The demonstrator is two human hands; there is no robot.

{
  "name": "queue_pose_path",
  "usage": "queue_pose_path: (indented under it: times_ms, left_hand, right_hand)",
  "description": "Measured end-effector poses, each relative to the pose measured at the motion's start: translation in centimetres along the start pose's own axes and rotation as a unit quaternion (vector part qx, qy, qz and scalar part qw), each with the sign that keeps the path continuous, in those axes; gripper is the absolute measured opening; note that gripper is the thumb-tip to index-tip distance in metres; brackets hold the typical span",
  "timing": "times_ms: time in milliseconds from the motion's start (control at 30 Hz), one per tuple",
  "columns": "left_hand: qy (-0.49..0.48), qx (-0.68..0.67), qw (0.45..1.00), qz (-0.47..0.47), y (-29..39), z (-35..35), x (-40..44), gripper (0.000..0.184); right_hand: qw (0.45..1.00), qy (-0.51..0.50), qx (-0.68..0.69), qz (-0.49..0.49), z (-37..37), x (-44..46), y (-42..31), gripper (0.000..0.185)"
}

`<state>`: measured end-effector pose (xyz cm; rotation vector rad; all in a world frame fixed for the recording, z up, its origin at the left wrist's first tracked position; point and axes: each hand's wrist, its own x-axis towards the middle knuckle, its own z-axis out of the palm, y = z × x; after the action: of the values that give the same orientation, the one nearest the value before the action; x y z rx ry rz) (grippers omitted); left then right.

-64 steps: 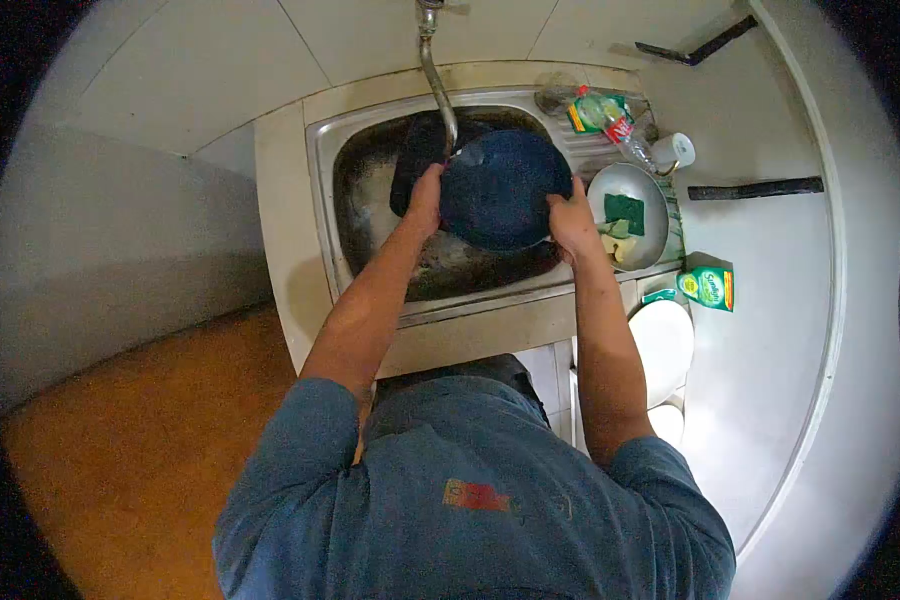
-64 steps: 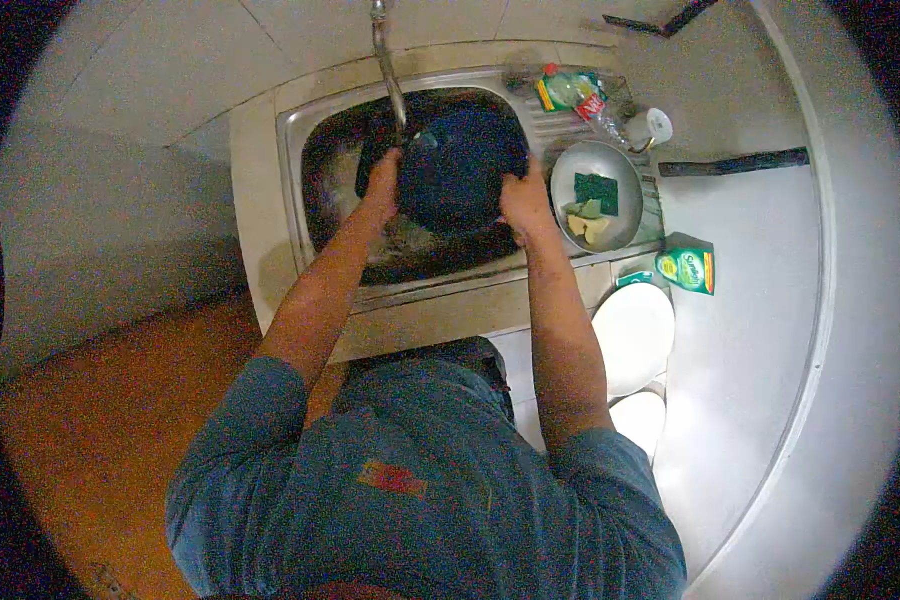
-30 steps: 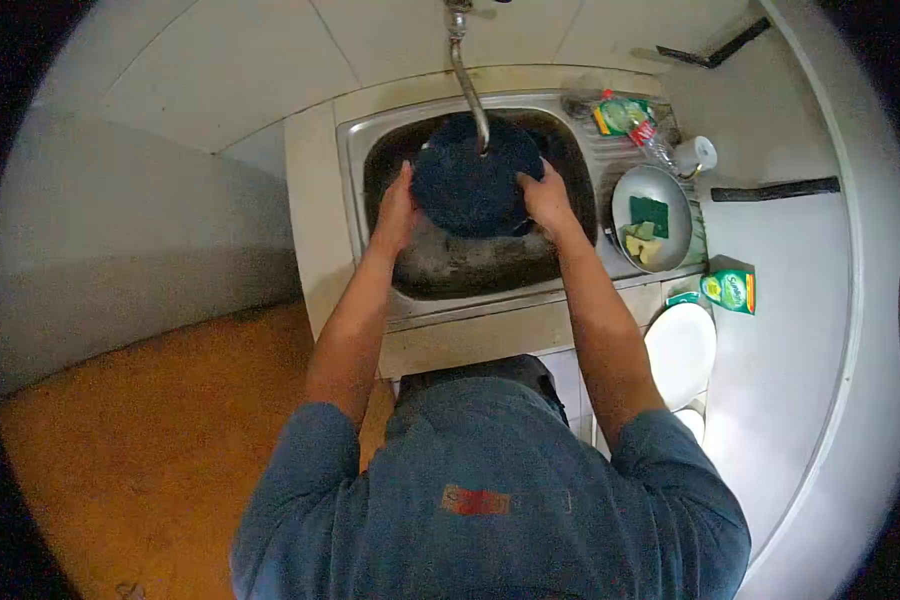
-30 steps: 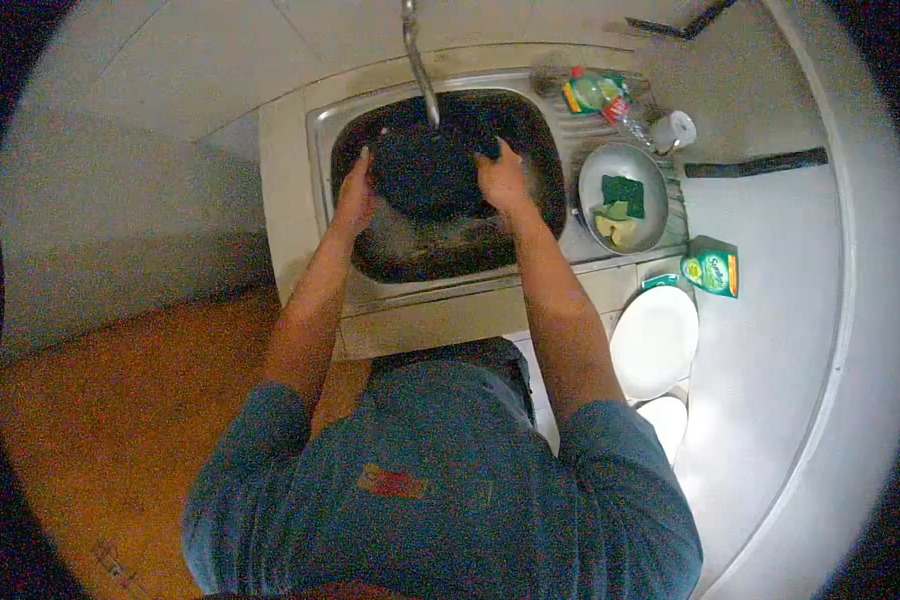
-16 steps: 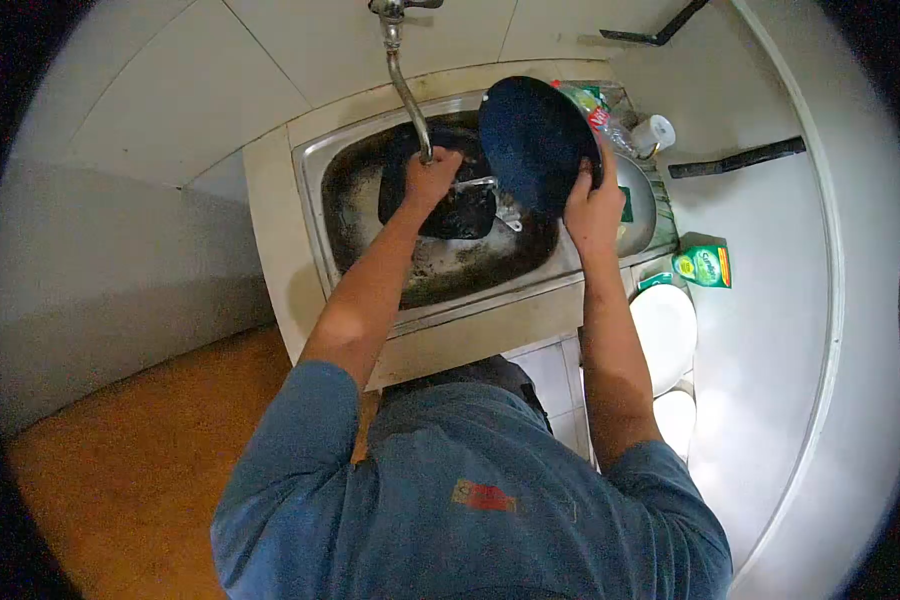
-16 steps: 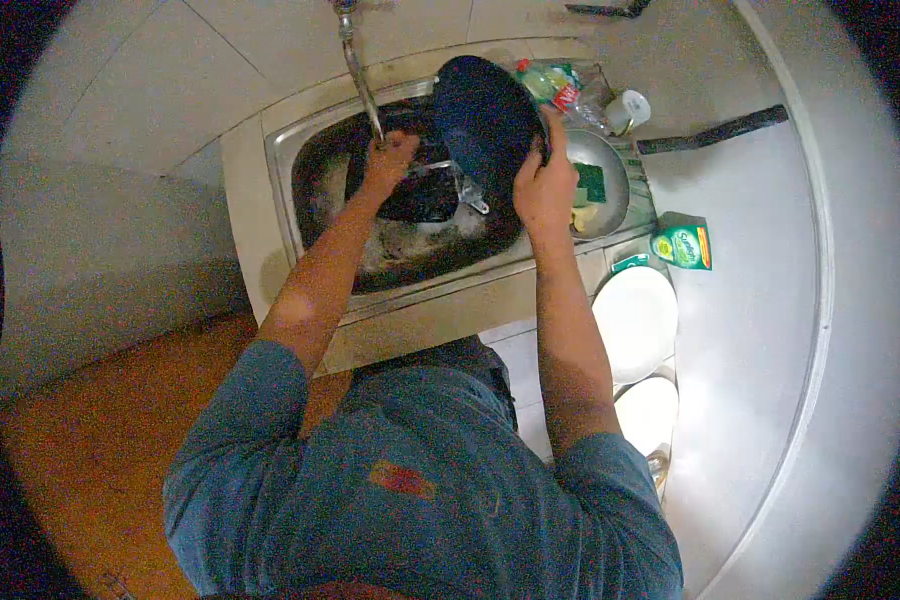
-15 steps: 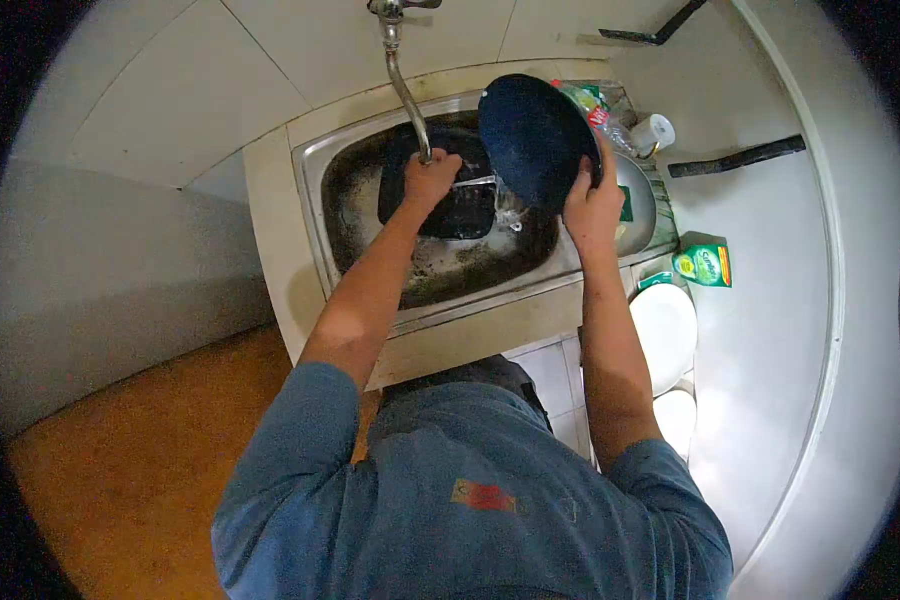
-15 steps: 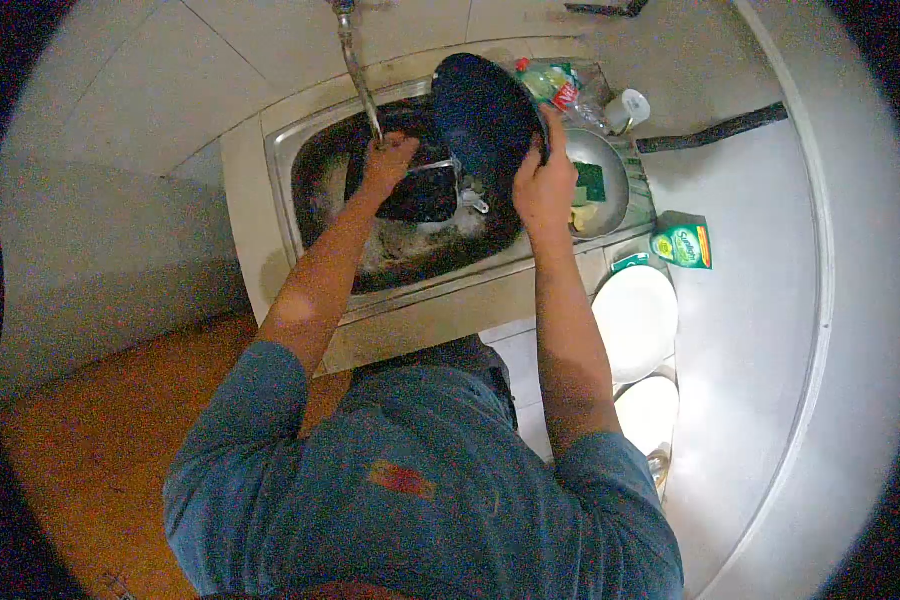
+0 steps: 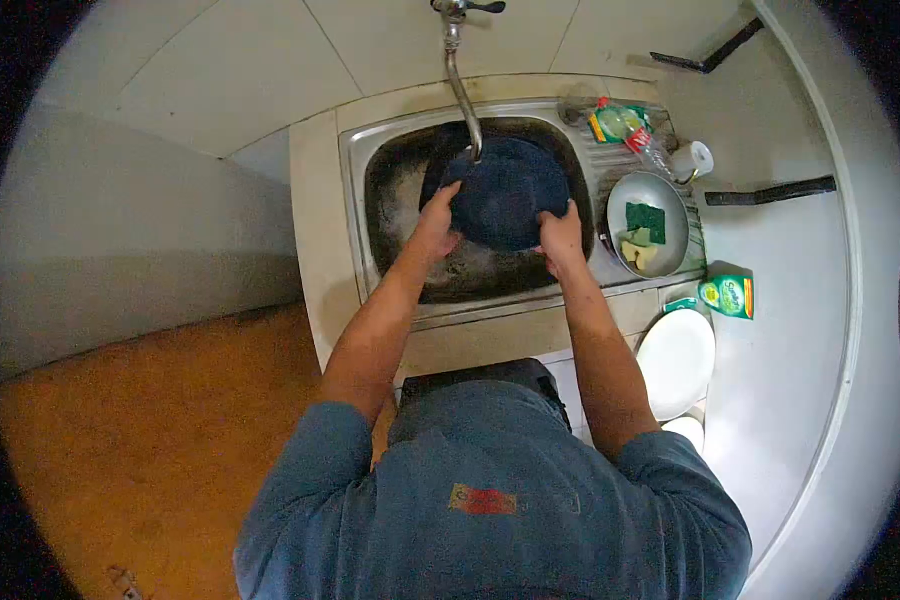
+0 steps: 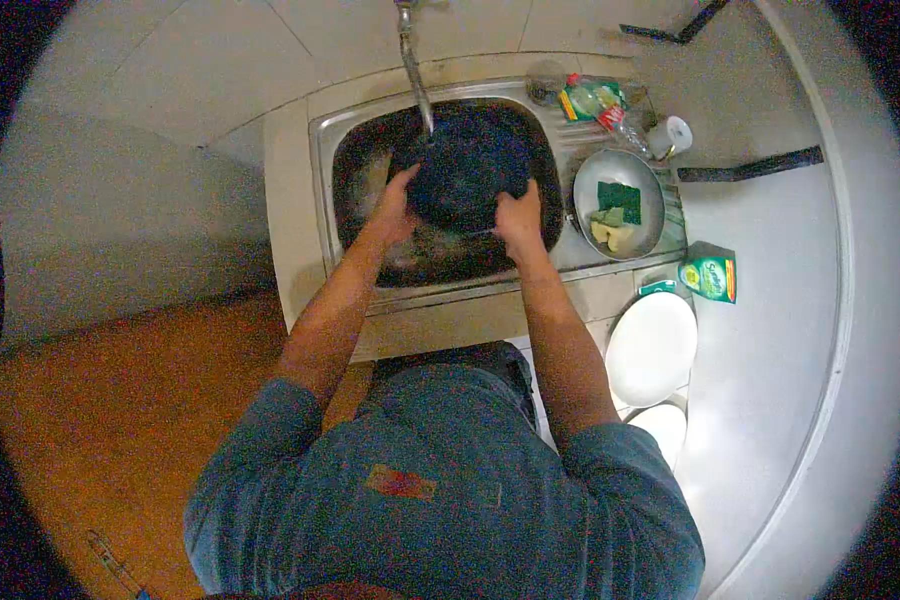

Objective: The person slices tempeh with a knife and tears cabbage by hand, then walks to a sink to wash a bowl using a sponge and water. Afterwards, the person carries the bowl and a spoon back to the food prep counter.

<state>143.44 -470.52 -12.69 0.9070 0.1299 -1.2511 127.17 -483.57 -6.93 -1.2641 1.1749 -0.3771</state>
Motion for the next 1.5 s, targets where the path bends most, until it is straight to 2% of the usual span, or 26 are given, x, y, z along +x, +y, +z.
queue_pose_path:
  times_ms: [33, 67, 100, 167, 200, 233, 300, 367, 433, 467, 567, 600, 767, 833, 867, 933, 1033, 1100, 1167, 1233, 1267, 1300, 1367, 1400, 1433, 1500]
  left_hand:
    - [0.051, 0.027, 0.998, 0.028, -0.1, -0.5, -0.5, 0.053]
    - [0.102, 0.053, 0.992, 0.055, -0.3, -1.0, -1.1, 0.050]
    - [0.105, 0.050, 0.992, 0.058, -0.5, -1.8, -1.4, 0.050]
    - [0.084, 0.047, 0.991, 0.090, -0.5, -3.2, -1.8, 0.049]
    - [0.088, 0.046, 0.991, 0.094, -0.2, -3.4, -2.2, 0.049]
    - [0.088, 0.073, 0.987, 0.112, 0.2, -3.2, -2.7, 0.049]
    - [0.089, 0.099, 0.982, 0.132, 1.1, -1.8, -4.0, 0.049]
    - [0.150, 0.126, 0.974, 0.114, 2.4, 0.8, -5.8, 0.050]
    - [0.138, 0.086, 0.976, 0.148, 1.1, -1.8, -3.4, 0.048]
    - [0.124, 0.047, 0.975, 0.178, 0.7, -2.7, -2.4, 0.046]
    - [0.168, 0.116, 0.954, 0.220, 3.0, -0.1, -6.0, 0.044]
    - [0.104, 0.080, 0.969, 0.210, 2.9, -1.5, -5.5, 0.043]
    - [0.122, 0.078, 0.976, 0.161, 1.4, -3.2, -3.6, 0.047]
    - [0.114, 0.090, 0.977, 0.156, 1.8, -2.6, -3.4, 0.050]
    - [0.136, 0.080, 0.977, 0.146, 2.2, -2.5, -3.6, 0.051]
    - [0.160, 0.074, 0.975, 0.132, 2.4, -2.1, -4.3, 0.052]
    - [0.097, 0.077, 0.979, 0.162, 2.7, -1.2, -5.2, 0.056]
    - [0.156, 0.183, 0.958, 0.156, 3.5, -1.2, -5.2, 0.051]
    - [0.143, 0.139, 0.964, 0.178, 3.4, -3.7, -3.2, 0.049]
    - [0.130, 0.096, 0.968, 0.189, 3.5, -3.2, -3.9, 0.046]
    - [0.139, 0.101, 0.963, 0.208, 4.3, -1.7, -5.3, 0.046]
    - [0.147, 0.104, 0.957, 0.228, 5.0, -0.3, -6.4, 0.045]
    - [0.160, 0.132, 0.948, 0.242, 4.9, 0.2, -7.0, 0.046]
    - [0.176, 0.162, 0.937, 0.255, 5.0, 0.3, -7.2, 0.047]
    - [0.192, 0.191, 0.924, 0.270, 5.2, 0.4, -7.5, 0.047]
    - [0.211, 0.185, 0.921, 0.269, 5.5, 0.7, -7.9, 0.047]
  right_hand:
    - [1.000, -0.004, -0.002, 0.000, 0.5, 0.6, 1.1, 0.057]
    - [0.986, 0.025, -0.147, -0.072, 1.0, 1.2, 2.2, 0.056]
    - [0.946, 0.053, -0.287, -0.143, 1.6, 1.4, 2.4, 0.056]
    - [0.925, 0.025, -0.324, -0.195, 3.5, 2.1, 2.6, 0.061]
    - [0.840, 0.096, -0.453, -0.284, 4.9, 2.6, 3.5, 0.065]
    - [0.724, 0.164, -0.564, -0.362, 6.1, 3.0, 3.9, 0.070]
    - [0.717, 0.125, -0.555, -0.402, 7.9, 4.0, 4.1, 0.074]
    - [0.708, 0.086, -0.545, -0.440, 9.5, 3.3, 3.4, 0.078]
    - [0.710, -0.032, -0.629, -0.314, 11.2, 1.8, 0.9, 0.075]
    - [0.709, -0.033, -0.630, -0.316, 11.3, 2.0, 1.1, 0.075]
    - [0.640, -0.251, -0.571, -0.449, 10.6, 3.1, 2.4, 0.077]
    - [0.616, -0.253, -0.586, -0.462, 9.8, 3.4, 2.0, 0.079]
    - [0.623, -0.149, -0.620, -0.452, 10.5, 3.6, 1.1, 0.077]
    - [0.590, -0.129, -0.598, -0.527, 11.9, 3.2, 2.1, 0.077]
    - [0.621, -0.205, -0.561, -0.507, 11.3, 3.5, 2.3, 0.074]
    - [0.619, -0.213, -0.544, -0.526, 9.4, 4.9, 1.5, 0.073]
    - [0.623, -0.213, -0.526, -0.538, 8.9, 5.4, 0.8, 0.075]
    - [0.648, -0.136, -0.578, -0.477, 10.3, 4.1, 1.3, 0.076]
    - [0.668, -0.181, -0.578, -0.433, 11.1, 3.9, 2.2, 0.076]
    - [0.622, -0.331, -0.506, -0.498, 9.6, 3.7, 2.0, 0.075]
    - [0.573, -0.328, -0.564, -0.497, 8.5, 3.8, 1.2, 0.070]
    - [0.573, -0.325, -0.565, -0.497, 7.9, 4.0, 1.1, 0.070]
    - [0.591, -0.058, -0.633, -0.497, 7.2, 4.4, 1.4, 0.075]
    - [0.674, -0.005, -0.564, -0.477, 7.3, 4.5, 1.5, 0.078]
    - [0.673, -0.007, -0.562, -0.480, 8.1, 5.5, 3.1, 0.078]
    - [0.864, 0.070, -0.287, -0.408, 10.0, 6.8, 5.9, 0.081]
